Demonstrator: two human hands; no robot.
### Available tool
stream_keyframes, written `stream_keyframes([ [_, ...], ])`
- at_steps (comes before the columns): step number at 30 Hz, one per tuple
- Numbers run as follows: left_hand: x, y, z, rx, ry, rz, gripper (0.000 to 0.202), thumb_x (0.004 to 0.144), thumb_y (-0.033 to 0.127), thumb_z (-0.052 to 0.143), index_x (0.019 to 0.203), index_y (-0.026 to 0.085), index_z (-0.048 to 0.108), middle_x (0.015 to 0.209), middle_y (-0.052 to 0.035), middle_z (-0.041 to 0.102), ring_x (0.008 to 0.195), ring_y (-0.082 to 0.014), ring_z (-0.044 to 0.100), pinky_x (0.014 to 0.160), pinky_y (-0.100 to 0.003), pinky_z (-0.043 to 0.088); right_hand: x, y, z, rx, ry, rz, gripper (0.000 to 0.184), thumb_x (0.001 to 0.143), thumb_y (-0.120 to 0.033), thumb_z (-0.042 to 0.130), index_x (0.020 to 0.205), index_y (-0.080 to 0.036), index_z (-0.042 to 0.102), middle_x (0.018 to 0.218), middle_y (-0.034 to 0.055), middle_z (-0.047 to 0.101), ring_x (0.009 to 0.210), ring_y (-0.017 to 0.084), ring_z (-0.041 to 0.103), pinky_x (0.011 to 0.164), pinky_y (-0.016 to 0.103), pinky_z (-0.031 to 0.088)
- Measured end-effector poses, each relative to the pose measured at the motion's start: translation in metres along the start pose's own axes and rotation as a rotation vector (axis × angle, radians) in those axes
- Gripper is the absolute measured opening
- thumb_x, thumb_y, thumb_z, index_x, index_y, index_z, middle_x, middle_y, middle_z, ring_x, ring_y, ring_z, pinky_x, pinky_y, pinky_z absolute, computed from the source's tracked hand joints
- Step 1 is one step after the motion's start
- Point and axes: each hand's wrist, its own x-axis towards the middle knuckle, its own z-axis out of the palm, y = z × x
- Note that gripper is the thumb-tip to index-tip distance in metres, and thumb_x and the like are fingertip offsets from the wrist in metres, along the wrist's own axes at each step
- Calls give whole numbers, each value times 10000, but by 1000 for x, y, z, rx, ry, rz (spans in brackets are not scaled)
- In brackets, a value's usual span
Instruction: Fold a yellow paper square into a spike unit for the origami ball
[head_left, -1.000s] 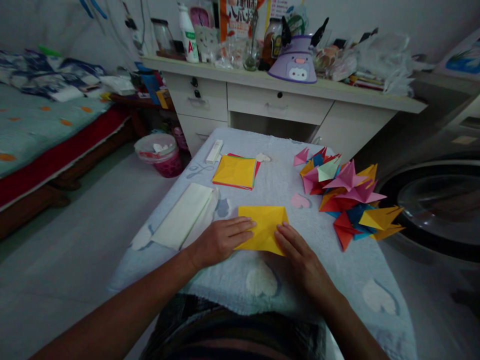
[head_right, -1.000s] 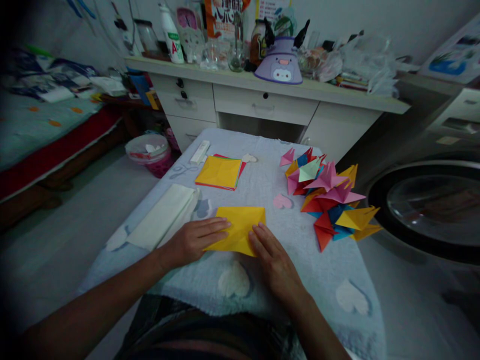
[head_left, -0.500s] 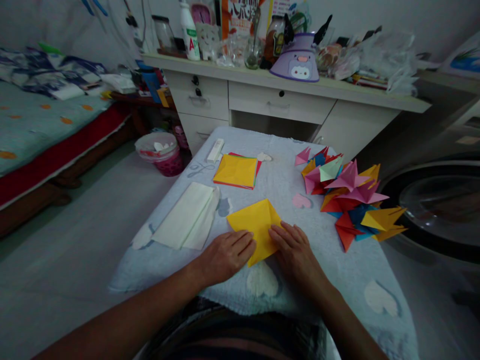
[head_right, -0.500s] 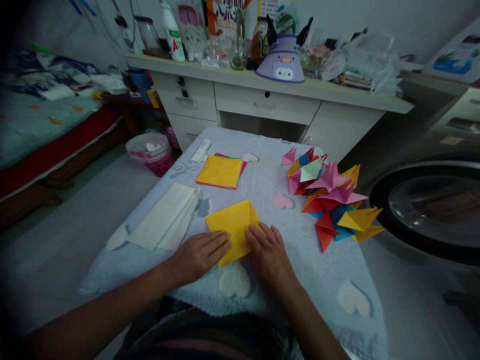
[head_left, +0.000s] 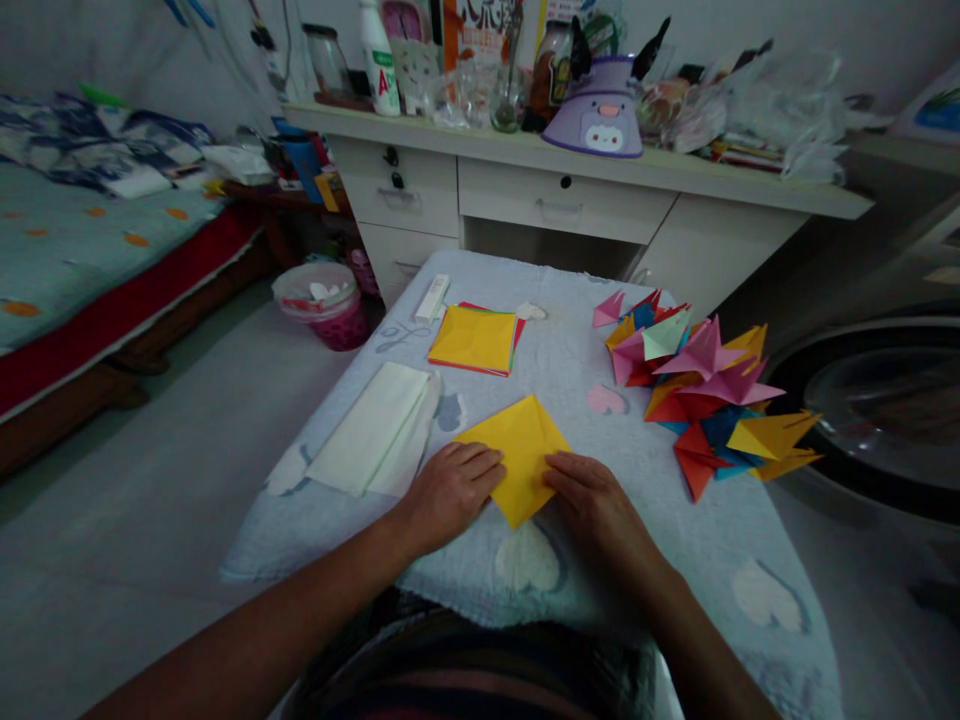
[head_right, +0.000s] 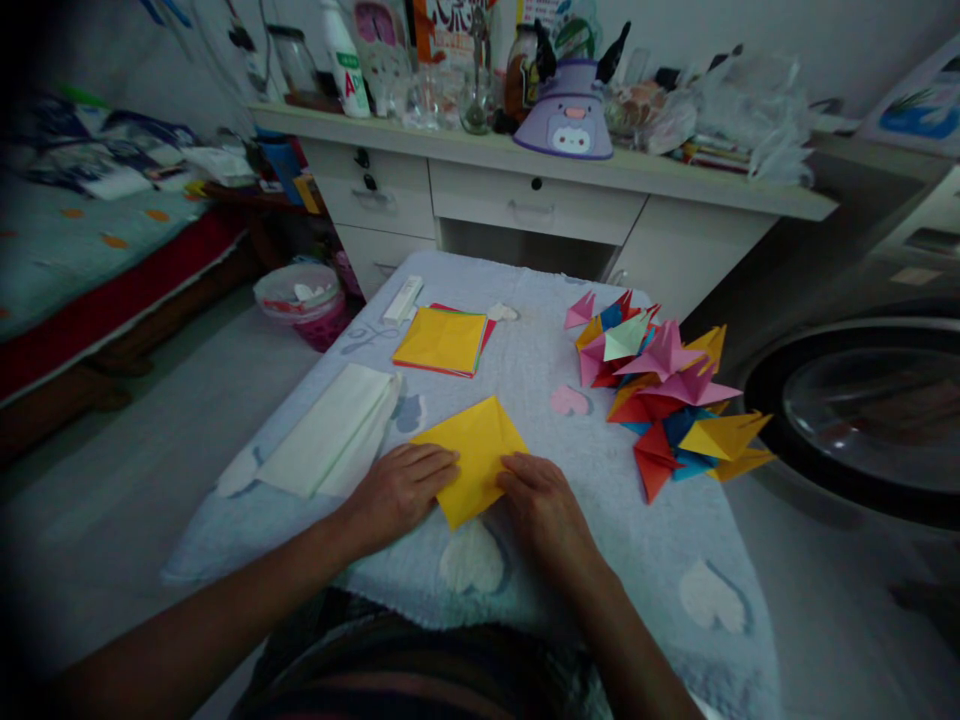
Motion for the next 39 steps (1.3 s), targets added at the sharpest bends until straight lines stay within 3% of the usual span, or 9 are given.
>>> stream_keyframes([
  [5,-4,1,0,65,16,73,216,921,140,514,1106,161,624,1126,-86,690,1029,-223,632,859,-377,507,-4,0,0,28,58,-13,300,859,-98,528,1105,-177,680,1184,136,677,1100,264,643,936,476,548],
  [14,-5,7,0,-3,9,29,227,878,149,563,1094,177,628,1137,-82,670,1094,-231,609,934,-387,515,-6,15,2,18,101,-7,347,825,-69,514,1128,-191,631,1225,138,639,1139,263,599,948,510,513],
  [18,-6,11,-3,8,47,99,150,935,215,533,1036,192,641,1144,-74,667,1121,-227,584,930,-382,506,-3,21,-5,28,110,11,198,847,-82,518,949,-193,646,1217,130,629,1139,257,580,934,492,514],
  [21,-3,9,-7,78,69,111,148,950,211,508,1000,193,646,1161,-85,661,1043,-220,587,835,-369,514,-3,13,-17,57,146,-34,141,857,-89,528,875,-194,621,1206,122,635,1174,261,554,956,493,495],
  [26,3,-1,-13,152,5,24,196,938,182,509,1082,200,640,1132,-92,657,857,-194,590,728,-341,518,-5,-14,-31,74,117,-147,179,869,-86,548,965,-228,597,1162,71,670,1194,253,547,1063,561,371],
  [30,2,-9,-14,-24,-113,-2,300,895,74,508,1141,199,627,1198,-84,641,1047,-203,600,883,-353,526,-4,-18,-26,135,68,-148,219,875,-102,556,1033,-250,590,1053,42,699,1080,223,609,1061,547,369],
  [36,-9,-16,-11,-173,-253,-89,503,840,-19,444,1254,233,578,1403,-80,530,1302,-214,485,1057,-396,441,5,5,-25,287,80,-16,464,791,-61,531,1212,-254,507,1140,73,646,1102,233,596,948,461,483],
  [39,-11,-17,-18,-208,-298,-100,600,770,-49,459,1283,248,553,1458,-66,475,1417,-255,327,1117,-461,365,15,11,-26,341,70,-15,319,813,-70,516,1072,-250,563,1089,65,661,1080,230,600,938,455,477],
])
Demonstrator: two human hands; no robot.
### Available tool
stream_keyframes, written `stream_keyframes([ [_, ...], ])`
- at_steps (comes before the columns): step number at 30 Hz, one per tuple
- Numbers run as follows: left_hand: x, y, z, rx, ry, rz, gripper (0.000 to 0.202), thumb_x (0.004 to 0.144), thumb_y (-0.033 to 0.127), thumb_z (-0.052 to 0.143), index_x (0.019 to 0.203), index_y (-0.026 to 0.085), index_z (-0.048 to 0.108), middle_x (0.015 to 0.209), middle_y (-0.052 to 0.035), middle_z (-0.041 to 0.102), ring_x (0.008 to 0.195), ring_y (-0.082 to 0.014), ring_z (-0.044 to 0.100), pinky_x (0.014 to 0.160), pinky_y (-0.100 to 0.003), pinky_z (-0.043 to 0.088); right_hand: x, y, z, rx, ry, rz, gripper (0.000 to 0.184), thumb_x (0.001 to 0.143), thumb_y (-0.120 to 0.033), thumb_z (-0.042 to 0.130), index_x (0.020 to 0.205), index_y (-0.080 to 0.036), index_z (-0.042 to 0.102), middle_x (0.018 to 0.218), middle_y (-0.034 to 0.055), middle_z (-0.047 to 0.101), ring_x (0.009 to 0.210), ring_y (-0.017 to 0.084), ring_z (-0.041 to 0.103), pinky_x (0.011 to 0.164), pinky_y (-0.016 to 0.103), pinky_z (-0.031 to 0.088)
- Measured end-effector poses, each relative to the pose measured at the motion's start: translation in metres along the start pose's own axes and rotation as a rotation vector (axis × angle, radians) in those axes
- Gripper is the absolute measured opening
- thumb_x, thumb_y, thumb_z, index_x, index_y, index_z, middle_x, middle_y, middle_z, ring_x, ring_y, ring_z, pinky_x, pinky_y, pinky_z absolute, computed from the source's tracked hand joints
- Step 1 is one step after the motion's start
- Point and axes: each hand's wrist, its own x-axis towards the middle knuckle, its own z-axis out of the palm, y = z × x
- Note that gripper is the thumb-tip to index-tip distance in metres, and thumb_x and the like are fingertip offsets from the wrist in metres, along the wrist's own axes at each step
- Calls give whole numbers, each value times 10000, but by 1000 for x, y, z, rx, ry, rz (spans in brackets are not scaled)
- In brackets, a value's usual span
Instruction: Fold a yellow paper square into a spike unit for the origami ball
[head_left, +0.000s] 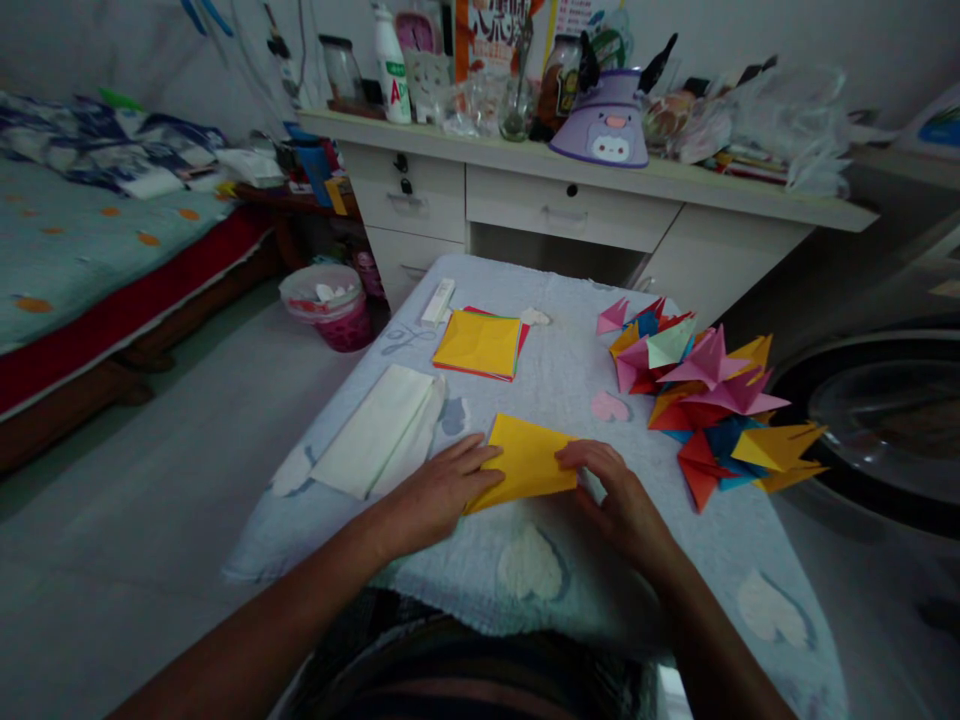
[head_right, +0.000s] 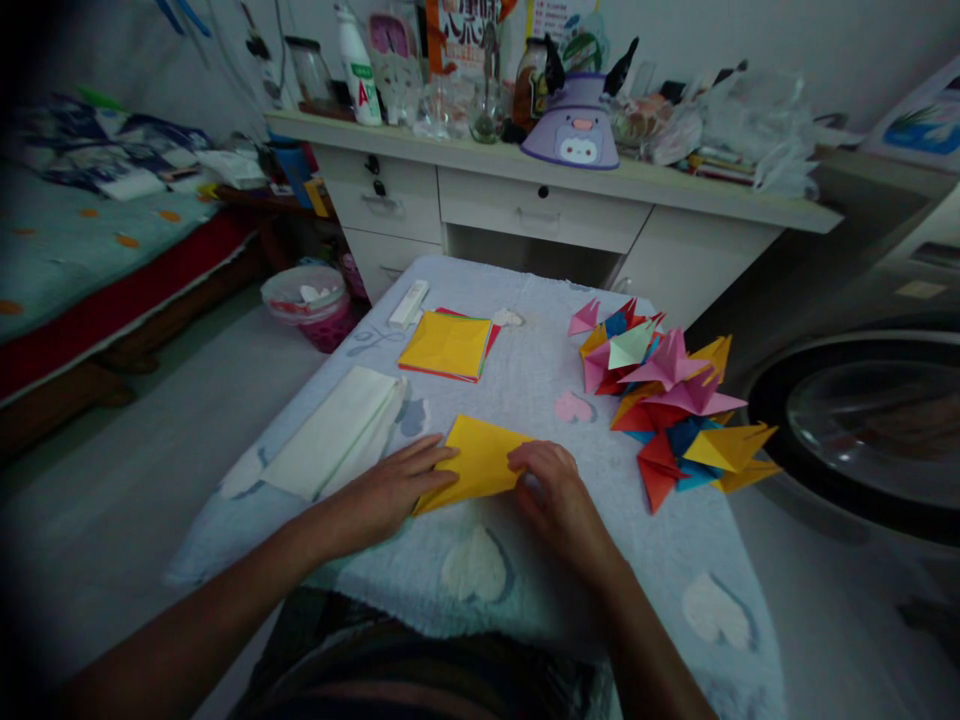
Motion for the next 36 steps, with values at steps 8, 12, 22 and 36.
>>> stream_keyframes([
  [8,2,26,-9,-172,204,-116,706,804,340,640,1411,157,330,1386,-165,494,1304,-301,441,1073,-502,393,27,5,10,-68,-43,95,272,851,-266,631,1114,-216,582,1063,92,674,1003,246,607,903,437,470],
  [12,12,28,15,-15,360,-230,589,861,310,606,1378,173,360,1267,-140,594,1169,-295,543,1072,-562,352,38,13,26,-90,-27,170,434,811,-314,663,1218,-210,553,1091,107,665,1009,264,610,908,451,469],
  [22,14,20,28,6,457,-303,589,858,164,556,1400,173,328,1064,-82,659,986,-233,601,1036,-521,387,29,11,15,-6,-51,135,548,811,-265,602,1333,-236,439,1100,87,620,1080,259,549,980,466,424],
  [36,8,24,15,-39,462,-16,137,918,153,501,855,184,619,868,-42,688,951,-190,614,893,-373,466,19,25,16,-245,-285,59,332,752,-187,694,1041,-346,730,1267,42,644,1322,350,395,1057,671,173],
])
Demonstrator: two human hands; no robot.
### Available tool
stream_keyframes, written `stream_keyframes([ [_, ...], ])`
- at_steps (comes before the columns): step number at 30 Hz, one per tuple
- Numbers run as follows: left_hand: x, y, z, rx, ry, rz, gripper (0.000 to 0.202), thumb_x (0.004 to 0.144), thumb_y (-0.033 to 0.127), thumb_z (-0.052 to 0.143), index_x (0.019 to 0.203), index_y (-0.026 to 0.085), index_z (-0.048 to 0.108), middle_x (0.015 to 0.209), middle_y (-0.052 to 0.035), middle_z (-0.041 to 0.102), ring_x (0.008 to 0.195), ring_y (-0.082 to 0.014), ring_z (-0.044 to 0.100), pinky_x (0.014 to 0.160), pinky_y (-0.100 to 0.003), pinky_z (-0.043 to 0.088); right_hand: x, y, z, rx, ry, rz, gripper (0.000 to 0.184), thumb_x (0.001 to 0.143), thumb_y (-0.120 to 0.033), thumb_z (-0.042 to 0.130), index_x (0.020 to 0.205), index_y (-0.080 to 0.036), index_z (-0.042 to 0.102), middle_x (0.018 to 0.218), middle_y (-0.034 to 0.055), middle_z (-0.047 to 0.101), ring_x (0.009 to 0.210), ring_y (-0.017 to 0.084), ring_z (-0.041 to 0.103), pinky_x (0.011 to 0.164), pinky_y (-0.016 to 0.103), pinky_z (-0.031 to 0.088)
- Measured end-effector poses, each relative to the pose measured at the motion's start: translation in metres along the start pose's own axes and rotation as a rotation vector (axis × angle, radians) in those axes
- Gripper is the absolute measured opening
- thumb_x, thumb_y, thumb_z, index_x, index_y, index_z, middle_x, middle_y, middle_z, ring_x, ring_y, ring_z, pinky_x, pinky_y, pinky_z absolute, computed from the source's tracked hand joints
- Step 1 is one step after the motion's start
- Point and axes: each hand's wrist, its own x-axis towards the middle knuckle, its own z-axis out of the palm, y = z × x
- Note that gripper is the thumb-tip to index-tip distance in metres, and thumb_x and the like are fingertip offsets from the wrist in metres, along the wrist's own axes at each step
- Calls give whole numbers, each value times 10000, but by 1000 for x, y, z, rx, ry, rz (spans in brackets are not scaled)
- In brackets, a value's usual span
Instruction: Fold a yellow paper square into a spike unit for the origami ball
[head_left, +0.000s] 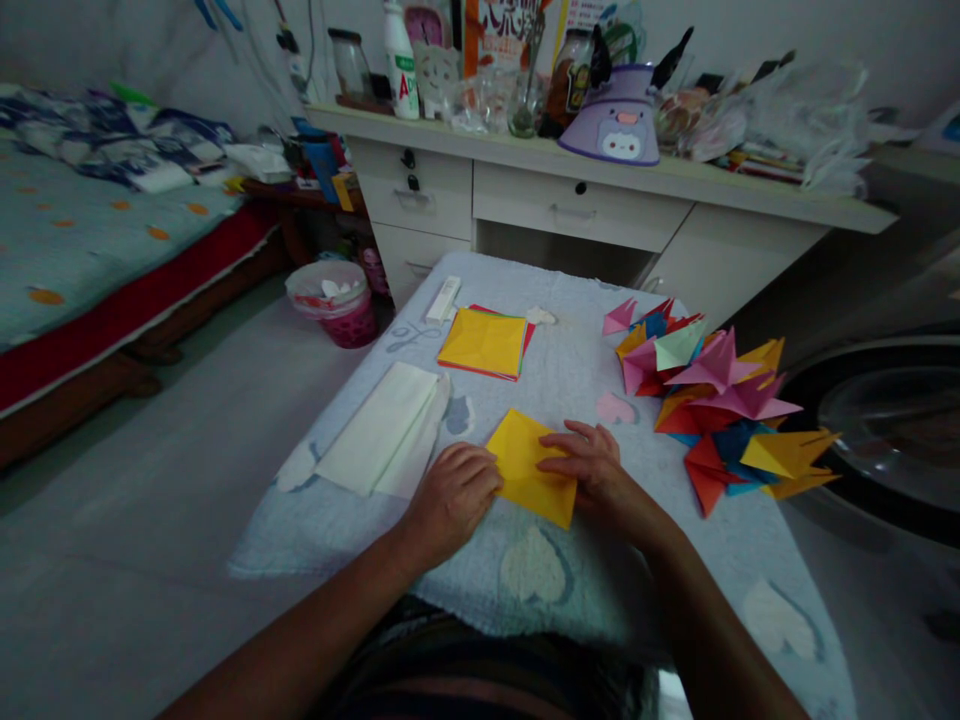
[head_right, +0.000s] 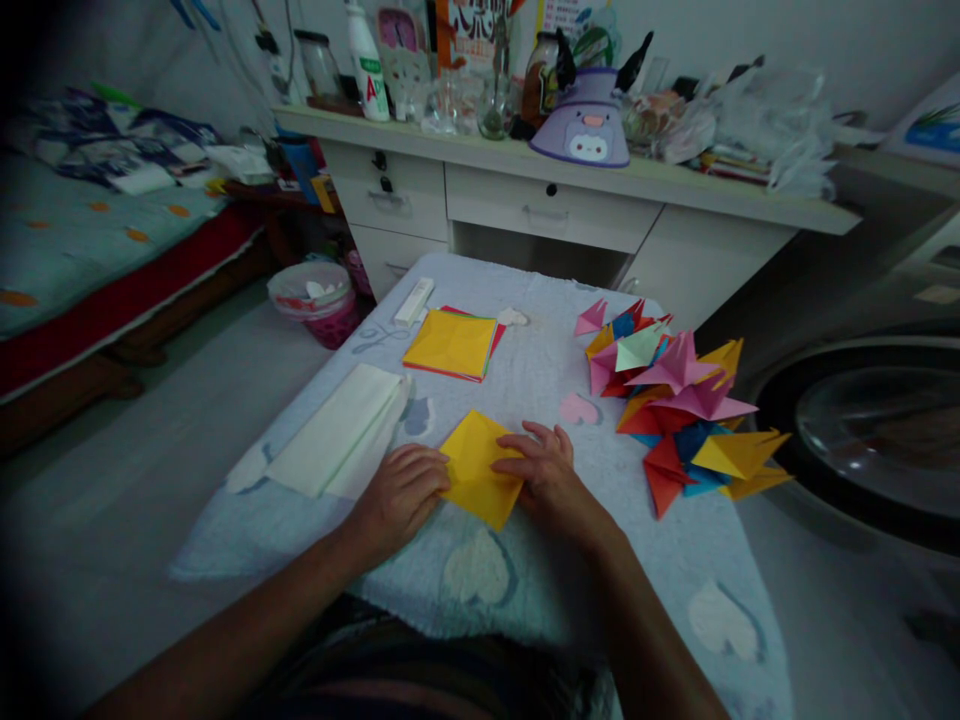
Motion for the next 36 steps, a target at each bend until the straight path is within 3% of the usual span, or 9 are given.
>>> stream_keyframes([
  [7,-3,1,1,22,-32,-44,145,940,162,464,908,184,604,829,-40,696,788,-172,643,796,-347,502,-5,21,1,-36,82,35,196,758,-179,687,869,-321,762,1207,42,672,1272,333,449,1021,623,277],
  [12,-7,-2,5,103,17,-138,281,931,185,463,1206,163,512,976,-84,689,857,-205,634,814,-377,506,-3,27,-3,93,96,106,146,838,-256,613,901,-258,745,1184,70,659,1175,270,524,1010,510,369],
  [17,-7,-5,9,201,-33,-181,475,907,163,478,1375,178,395,970,-73,654,914,-230,580,901,-443,458,3,24,5,101,163,274,191,843,-336,592,768,-204,708,1127,90,636,1067,259,550,963,485,376],
  [22,-2,-2,7,288,-106,-198,321,894,163,515,1197,221,604,910,-67,624,915,-241,524,878,-445,449,6,21,17,-1,249,329,161,806,-336,612,726,-203,654,1095,85,626,1040,261,541,935,462,374],
  [27,-2,-1,8,337,-52,-166,239,875,151,579,1050,274,687,1268,-70,565,1184,-291,431,971,-487,407,5,12,21,-96,354,335,151,782,-271,628,918,-206,625,1066,93,616,1029,277,519,923,468,362],
  [30,-2,-2,9,279,-98,-72,270,890,158,586,1097,308,670,1303,-27,583,1218,-270,426,983,-478,399,6,-1,19,-162,406,220,182,800,-200,606,978,-231,628,1130,83,603,1094,285,477,966,486,312],
  [34,0,-2,8,193,-223,-11,301,900,192,601,1181,299,629,1200,-24,652,1142,-223,497,981,-433,396,11,-22,19,-105,276,95,114,868,-179,549,892,-242,642,1010,41,650,1002,239,506,953,455,311],
  [36,1,-2,7,196,-257,-4,308,905,191,596,1196,287,618,1190,-26,652,1109,-214,515,967,-414,404,14,-29,21,-67,216,115,85,878,-209,551,921,-221,623,987,52,641,962,232,516,918,433,343],
])
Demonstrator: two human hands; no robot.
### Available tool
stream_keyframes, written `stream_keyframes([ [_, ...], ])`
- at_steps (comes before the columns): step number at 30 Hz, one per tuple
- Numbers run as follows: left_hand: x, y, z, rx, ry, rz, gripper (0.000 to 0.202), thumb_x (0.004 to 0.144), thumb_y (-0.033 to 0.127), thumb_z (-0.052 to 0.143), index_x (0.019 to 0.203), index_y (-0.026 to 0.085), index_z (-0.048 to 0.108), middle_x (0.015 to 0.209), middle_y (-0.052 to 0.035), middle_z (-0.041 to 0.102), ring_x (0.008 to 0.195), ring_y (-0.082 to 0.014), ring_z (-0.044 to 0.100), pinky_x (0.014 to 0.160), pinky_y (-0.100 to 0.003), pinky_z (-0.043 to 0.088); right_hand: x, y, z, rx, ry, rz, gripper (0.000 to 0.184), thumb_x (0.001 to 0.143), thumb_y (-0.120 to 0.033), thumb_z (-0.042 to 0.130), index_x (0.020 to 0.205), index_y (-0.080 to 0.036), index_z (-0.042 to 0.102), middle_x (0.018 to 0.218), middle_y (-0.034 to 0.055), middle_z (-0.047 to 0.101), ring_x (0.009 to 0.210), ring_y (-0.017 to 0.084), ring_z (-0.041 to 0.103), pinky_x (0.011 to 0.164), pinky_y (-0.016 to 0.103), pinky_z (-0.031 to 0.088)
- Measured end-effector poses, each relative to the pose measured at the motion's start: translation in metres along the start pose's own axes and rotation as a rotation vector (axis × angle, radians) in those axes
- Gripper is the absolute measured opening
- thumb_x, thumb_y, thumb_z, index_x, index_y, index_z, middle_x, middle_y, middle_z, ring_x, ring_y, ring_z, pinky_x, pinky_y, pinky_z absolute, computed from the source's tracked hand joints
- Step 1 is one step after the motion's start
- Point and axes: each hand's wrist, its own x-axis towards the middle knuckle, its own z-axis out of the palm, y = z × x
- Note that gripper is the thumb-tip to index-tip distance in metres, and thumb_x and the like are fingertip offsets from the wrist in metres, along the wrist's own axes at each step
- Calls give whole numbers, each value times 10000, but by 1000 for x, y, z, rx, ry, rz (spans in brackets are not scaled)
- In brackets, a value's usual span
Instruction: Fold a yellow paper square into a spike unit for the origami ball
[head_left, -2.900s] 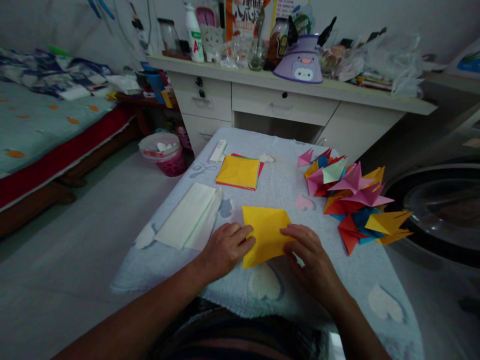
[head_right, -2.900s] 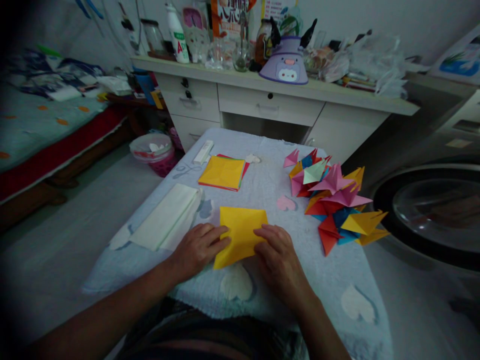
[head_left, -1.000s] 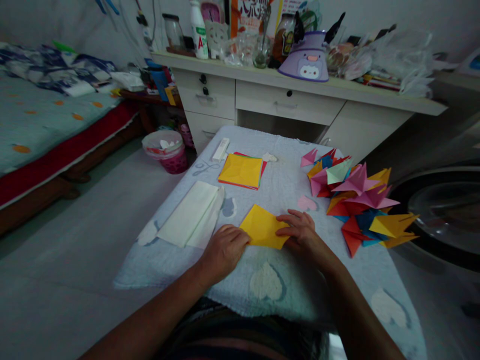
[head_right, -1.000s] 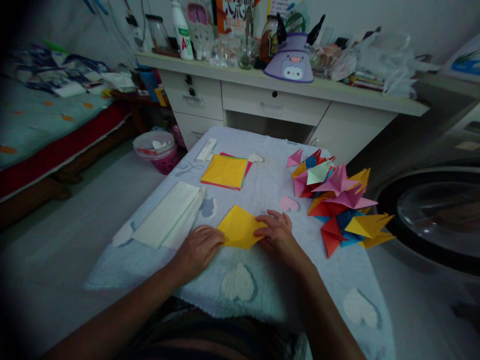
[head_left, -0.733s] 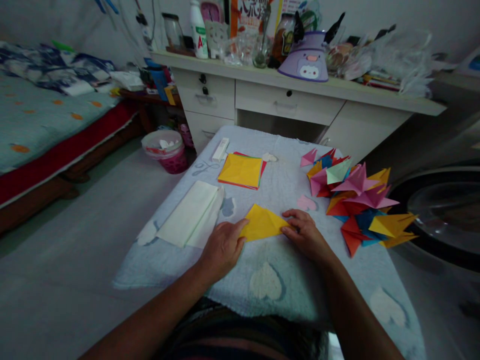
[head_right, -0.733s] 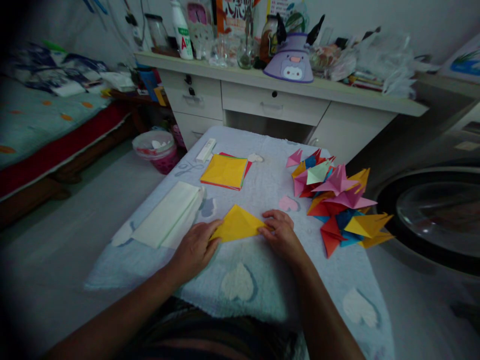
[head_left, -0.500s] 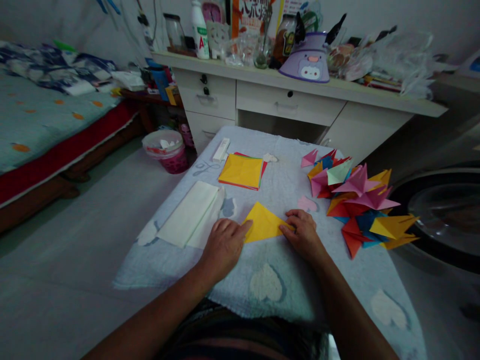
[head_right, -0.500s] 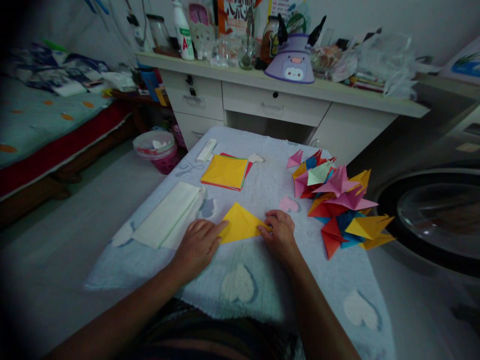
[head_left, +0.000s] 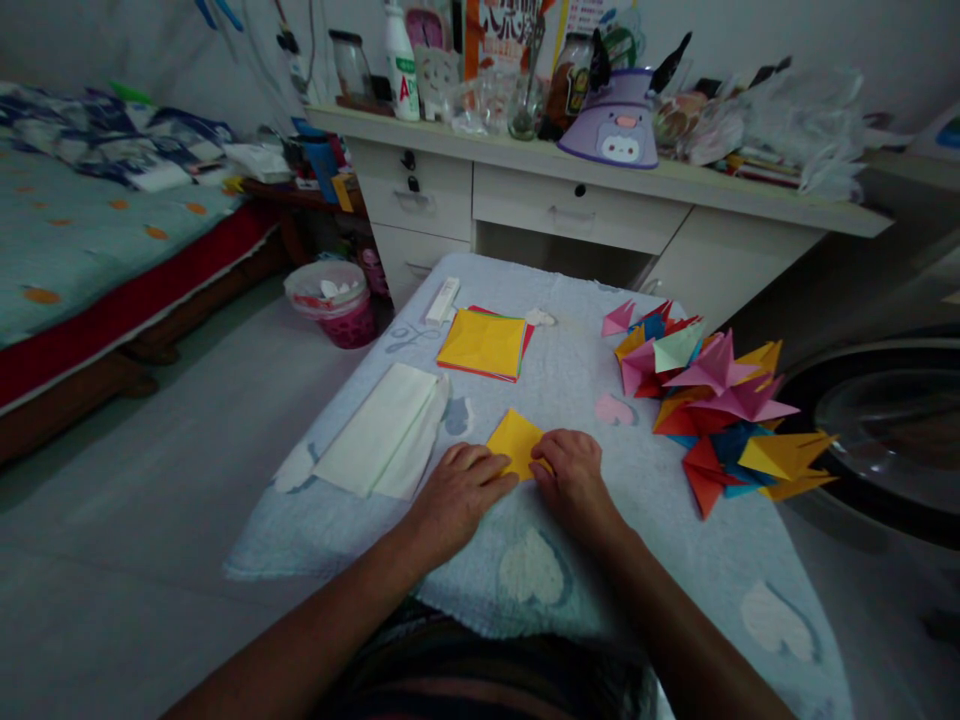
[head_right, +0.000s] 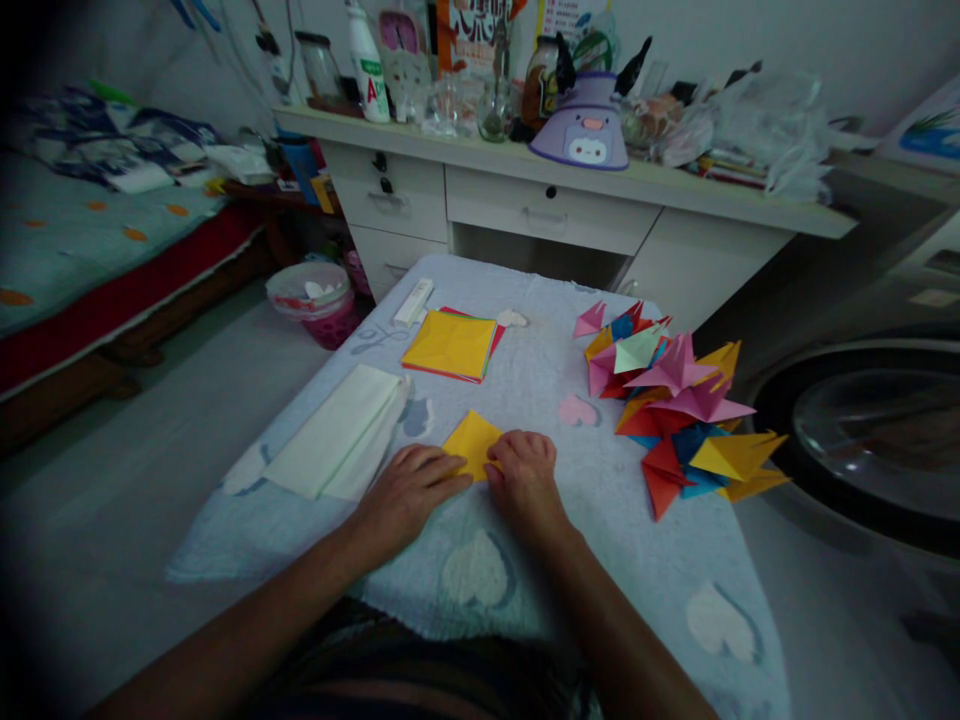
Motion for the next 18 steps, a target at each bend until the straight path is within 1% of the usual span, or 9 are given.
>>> stream_keyframes([
  [3,0,0,0,8,-9,9,315,907,176,585,1208,268,608,1185,-36,646,1096,-207,528,942,-392,424,1,-5,6,-18,-13,65,127,865,-295,583,950,-201,589,977,74,612,929,246,515,866,421,377],
  [7,-3,1,-1,1,-5,25,269,931,180,543,1183,237,615,1163,-46,656,1087,-201,549,917,-380,447,1,-12,13,-94,45,107,302,848,-430,591,1023,-186,557,1002,103,580,943,279,505,854,439,389],
  [11,-9,2,-7,49,-20,43,300,946,158,502,1231,213,581,1231,-55,645,1116,-213,555,909,-387,449,0,-17,13,-143,74,132,444,846,-509,568,1133,-174,518,1058,131,568,954,303,499,854,466,390],
  [14,-16,1,-13,87,-42,59,309,936,133,505,1230,196,579,1262,-51,640,1137,-226,554,909,-389,446,-1,-13,10,-150,66,142,511,822,-532,591,1187,-186,497,1109,134,565,984,316,498,866,474,384],
  [18,-27,-3,-16,129,-45,62,301,920,126,526,1209,182,589,1275,-51,638,1142,-236,558,902,-395,447,-4,1,8,-178,46,175,582,819,-553,583,1242,-169,473,1187,150,548,1042,332,494,891,499,377],
])
